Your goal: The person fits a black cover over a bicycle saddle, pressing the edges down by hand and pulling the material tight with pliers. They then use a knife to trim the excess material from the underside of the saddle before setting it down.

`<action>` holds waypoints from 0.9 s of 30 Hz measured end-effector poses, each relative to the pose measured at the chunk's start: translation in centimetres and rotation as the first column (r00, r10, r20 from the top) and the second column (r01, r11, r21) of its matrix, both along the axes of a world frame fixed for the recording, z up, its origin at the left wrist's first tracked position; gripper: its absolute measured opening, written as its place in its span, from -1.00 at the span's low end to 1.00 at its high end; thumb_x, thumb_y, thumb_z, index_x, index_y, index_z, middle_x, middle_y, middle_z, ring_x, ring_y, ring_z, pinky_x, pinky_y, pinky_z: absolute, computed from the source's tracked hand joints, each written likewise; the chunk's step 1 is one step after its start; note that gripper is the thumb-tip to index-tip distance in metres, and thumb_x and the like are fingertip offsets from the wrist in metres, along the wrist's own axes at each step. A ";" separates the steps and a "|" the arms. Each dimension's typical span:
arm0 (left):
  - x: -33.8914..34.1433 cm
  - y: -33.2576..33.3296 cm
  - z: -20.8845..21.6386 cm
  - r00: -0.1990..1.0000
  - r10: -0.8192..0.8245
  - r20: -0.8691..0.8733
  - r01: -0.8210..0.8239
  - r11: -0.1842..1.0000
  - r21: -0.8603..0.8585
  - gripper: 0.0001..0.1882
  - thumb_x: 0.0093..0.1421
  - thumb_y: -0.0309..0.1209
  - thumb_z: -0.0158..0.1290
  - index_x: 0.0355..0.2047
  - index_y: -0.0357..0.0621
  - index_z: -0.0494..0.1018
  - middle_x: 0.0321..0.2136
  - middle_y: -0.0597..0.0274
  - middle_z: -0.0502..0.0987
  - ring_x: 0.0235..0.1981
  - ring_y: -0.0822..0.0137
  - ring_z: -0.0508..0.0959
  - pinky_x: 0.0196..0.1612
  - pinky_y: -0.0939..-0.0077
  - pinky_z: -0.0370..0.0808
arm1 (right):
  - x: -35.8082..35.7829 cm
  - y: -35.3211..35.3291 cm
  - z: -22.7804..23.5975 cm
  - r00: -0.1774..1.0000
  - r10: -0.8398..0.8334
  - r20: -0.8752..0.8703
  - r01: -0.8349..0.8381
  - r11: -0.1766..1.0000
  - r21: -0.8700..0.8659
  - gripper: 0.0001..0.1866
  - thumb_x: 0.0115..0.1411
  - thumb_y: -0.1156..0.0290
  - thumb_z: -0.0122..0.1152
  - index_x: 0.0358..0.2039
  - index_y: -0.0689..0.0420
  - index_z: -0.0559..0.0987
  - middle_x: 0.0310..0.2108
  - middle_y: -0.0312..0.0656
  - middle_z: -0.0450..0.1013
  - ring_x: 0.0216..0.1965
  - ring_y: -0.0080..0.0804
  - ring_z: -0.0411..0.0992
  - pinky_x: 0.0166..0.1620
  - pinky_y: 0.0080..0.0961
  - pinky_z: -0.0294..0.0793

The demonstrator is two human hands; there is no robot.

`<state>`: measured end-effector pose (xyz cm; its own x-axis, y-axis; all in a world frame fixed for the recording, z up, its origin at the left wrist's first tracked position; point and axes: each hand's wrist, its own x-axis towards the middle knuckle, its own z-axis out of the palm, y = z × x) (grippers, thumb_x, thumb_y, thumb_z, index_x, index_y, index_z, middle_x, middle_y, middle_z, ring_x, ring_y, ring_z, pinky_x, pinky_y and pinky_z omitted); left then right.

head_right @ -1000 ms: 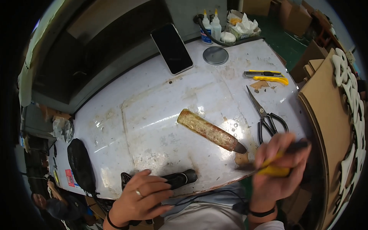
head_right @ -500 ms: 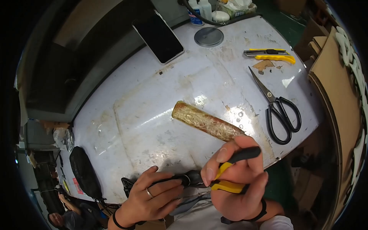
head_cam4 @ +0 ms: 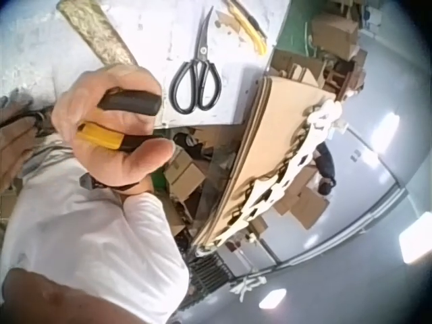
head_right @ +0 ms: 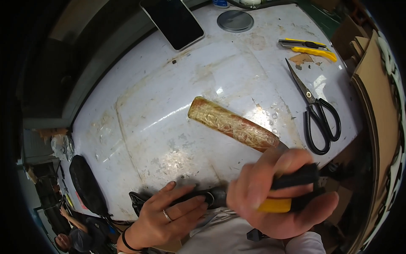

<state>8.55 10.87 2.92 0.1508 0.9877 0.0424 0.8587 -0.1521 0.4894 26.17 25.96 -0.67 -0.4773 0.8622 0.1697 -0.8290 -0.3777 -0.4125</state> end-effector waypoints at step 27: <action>1.0 -0.4 0.3 0.997 -0.015 -0.071 0.007 0.994 -0.111 -0.58 0.09 0.05 0.38 -0.04 0.33 0.78 0.17 0.33 0.60 0.32 0.06 0.52 0.56 -0.44 0.00 | 2.5 4.8 -1.6 0.953 0.264 0.150 -0.303 0.779 0.549 -0.48 0.46 -0.09 0.31 -0.14 0.22 0.70 -0.16 0.22 0.62 -0.36 -0.12 0.60 -0.26 -0.15 0.64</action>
<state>9.51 10.45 3.18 0.1602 0.9839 -0.0787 0.8907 -0.1097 0.4413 28.70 30.80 -2.25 -0.7108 0.4487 0.5417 -0.6873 -0.2787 -0.6708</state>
